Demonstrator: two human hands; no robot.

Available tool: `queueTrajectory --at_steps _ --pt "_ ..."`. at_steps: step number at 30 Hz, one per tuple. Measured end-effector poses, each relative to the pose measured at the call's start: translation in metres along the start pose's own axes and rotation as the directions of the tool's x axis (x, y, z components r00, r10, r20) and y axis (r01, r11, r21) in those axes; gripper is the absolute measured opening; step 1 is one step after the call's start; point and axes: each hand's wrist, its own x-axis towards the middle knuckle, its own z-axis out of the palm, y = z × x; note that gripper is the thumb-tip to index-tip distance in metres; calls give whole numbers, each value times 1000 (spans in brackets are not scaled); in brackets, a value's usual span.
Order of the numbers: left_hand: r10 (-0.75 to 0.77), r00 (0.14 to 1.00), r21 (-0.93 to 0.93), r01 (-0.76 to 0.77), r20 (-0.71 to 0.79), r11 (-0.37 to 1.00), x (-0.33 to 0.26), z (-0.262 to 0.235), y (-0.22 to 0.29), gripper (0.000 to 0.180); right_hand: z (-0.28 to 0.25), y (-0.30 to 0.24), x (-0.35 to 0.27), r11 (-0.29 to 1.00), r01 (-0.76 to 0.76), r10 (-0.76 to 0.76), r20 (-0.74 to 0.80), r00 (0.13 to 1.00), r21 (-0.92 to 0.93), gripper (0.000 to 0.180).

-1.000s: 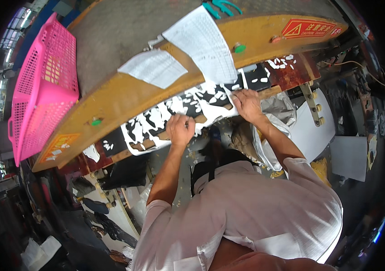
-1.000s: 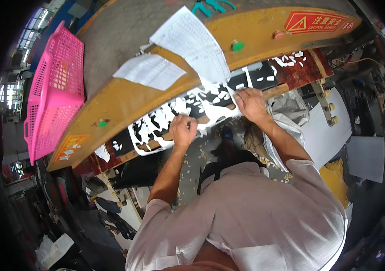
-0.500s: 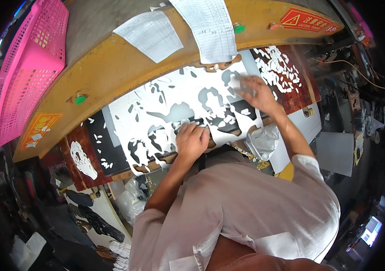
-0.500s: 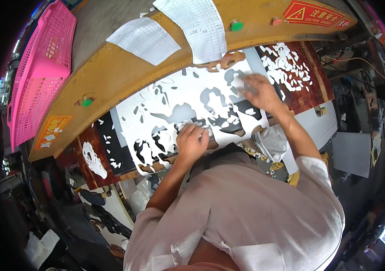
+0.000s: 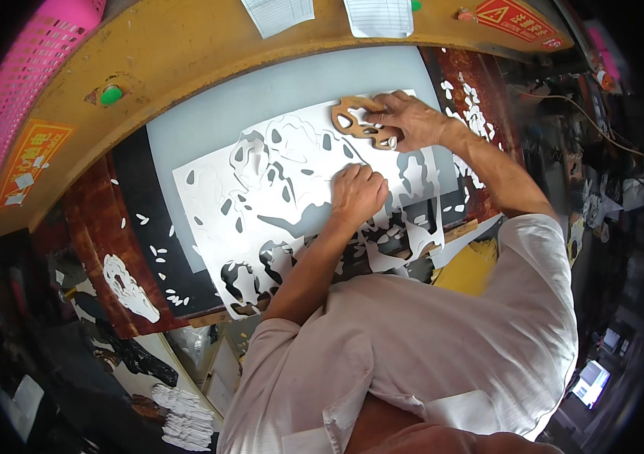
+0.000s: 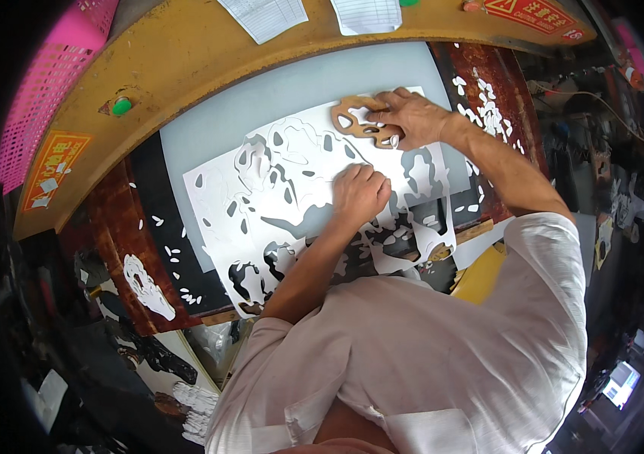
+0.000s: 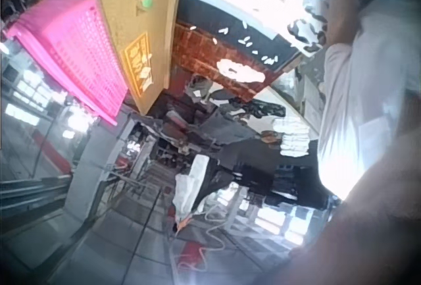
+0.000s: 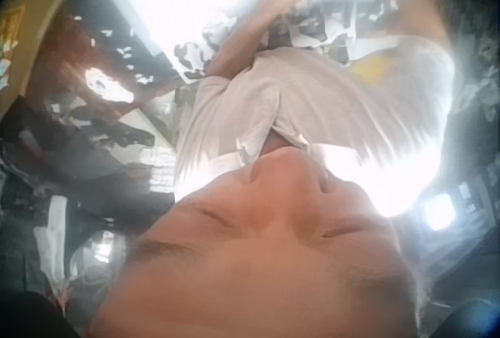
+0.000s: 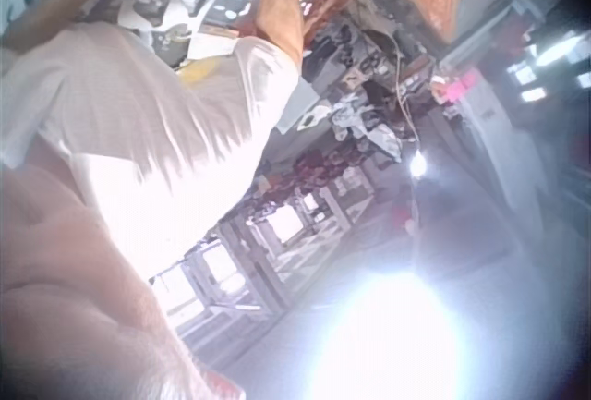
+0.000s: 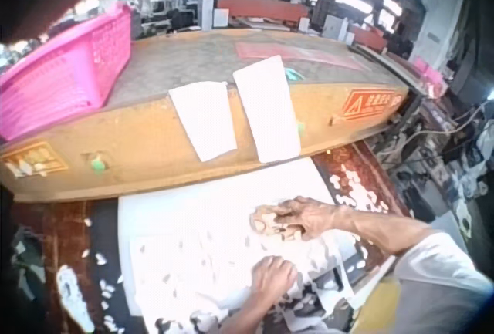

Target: The person assembles white paper cutouts on a light table, aligning and stacking them into a pile. They handle the cutouts by hand, occasionally using a wooden template to guide placement. The person also clears the workspace and places a new sheet of paper on the table.

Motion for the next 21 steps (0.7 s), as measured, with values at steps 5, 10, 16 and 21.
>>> queueTrajectory --at_steps 5,10,16,21 --pt "-49 999 96 49 -1 994 -1 9 9 17 -32 -5 -28 1000 -9 10 -46 999 10 68" --pt "-14 1000 108 13 12 994 -4 14 21 19 -56 14 -79 827 -101 246 -194 950 554 72" --pt "-35 997 116 27 63 993 -2 20 25 19 -74 55 -184 64 256 738 -219 639 964 67" --pt "7 998 95 -13 59 995 2 28 31 20 41 1 -225 -646 756 728 -214 652 104 98"
